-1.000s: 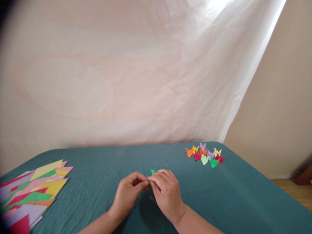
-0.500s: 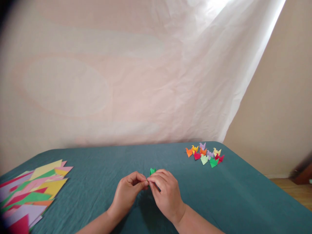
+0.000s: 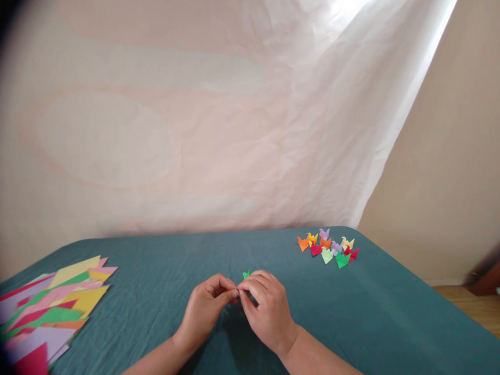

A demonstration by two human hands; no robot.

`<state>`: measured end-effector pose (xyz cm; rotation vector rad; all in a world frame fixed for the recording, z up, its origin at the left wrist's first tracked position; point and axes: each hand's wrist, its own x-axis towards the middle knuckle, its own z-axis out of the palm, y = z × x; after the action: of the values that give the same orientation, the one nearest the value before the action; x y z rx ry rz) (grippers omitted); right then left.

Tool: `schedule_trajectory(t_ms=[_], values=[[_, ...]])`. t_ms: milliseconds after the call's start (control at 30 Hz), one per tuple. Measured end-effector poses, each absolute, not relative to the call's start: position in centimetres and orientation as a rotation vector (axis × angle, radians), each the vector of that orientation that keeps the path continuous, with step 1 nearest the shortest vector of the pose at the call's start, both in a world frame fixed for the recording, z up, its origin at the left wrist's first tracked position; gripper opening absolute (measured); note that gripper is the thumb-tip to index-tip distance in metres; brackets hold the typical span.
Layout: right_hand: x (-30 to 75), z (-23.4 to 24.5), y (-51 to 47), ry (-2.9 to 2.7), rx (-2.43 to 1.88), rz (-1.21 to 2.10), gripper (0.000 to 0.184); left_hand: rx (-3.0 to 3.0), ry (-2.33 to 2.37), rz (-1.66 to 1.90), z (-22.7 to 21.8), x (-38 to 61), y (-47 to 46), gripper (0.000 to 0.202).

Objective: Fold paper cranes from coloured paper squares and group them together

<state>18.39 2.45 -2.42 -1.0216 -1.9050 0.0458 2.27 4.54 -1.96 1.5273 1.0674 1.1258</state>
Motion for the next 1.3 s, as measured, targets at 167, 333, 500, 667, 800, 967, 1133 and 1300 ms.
schedule_trajectory(t_ms=[167,333,500,667,800,967,1133,1300], values=[[18.4,-2.6,2.6,-1.892,-1.025,0.019,0.014,1.497,1.081,1.112,-2.0,2.3,4.7,0.006],[18.4,-2.9,2.8,-1.855,-1.045,0.019,0.010,1.435,1.066,1.062,-2.2,2.4,4.9,0.006],[18.5,-3.3,2.8,-1.859,-1.065,0.039,0.010,1.509,1.115,1.033,-2.0,2.5,4.7,0.009],[18.3,-3.4,2.8,-1.813,-1.110,0.138,0.010,1.741,1.231,1.027,-2.0,2.2,4.7,0.009],[18.4,-3.5,3.2,-1.756,-1.138,0.193,0.010,1.920,1.338,0.971,-2.0,2.1,4.7,0.009],[18.5,-3.6,3.2,-1.734,-1.106,0.220,0.011,2.025,1.286,1.001,-2.0,2.2,4.6,0.014],[18.3,-3.5,3.1,-1.721,-1.085,0.232,0.012,2.087,1.282,1.013,-2.1,2.2,4.3,0.015],[18.3,-3.4,3.0,-1.713,-1.092,0.191,0.010,2.120,1.288,1.103,-1.9,2.3,4.1,0.015]])
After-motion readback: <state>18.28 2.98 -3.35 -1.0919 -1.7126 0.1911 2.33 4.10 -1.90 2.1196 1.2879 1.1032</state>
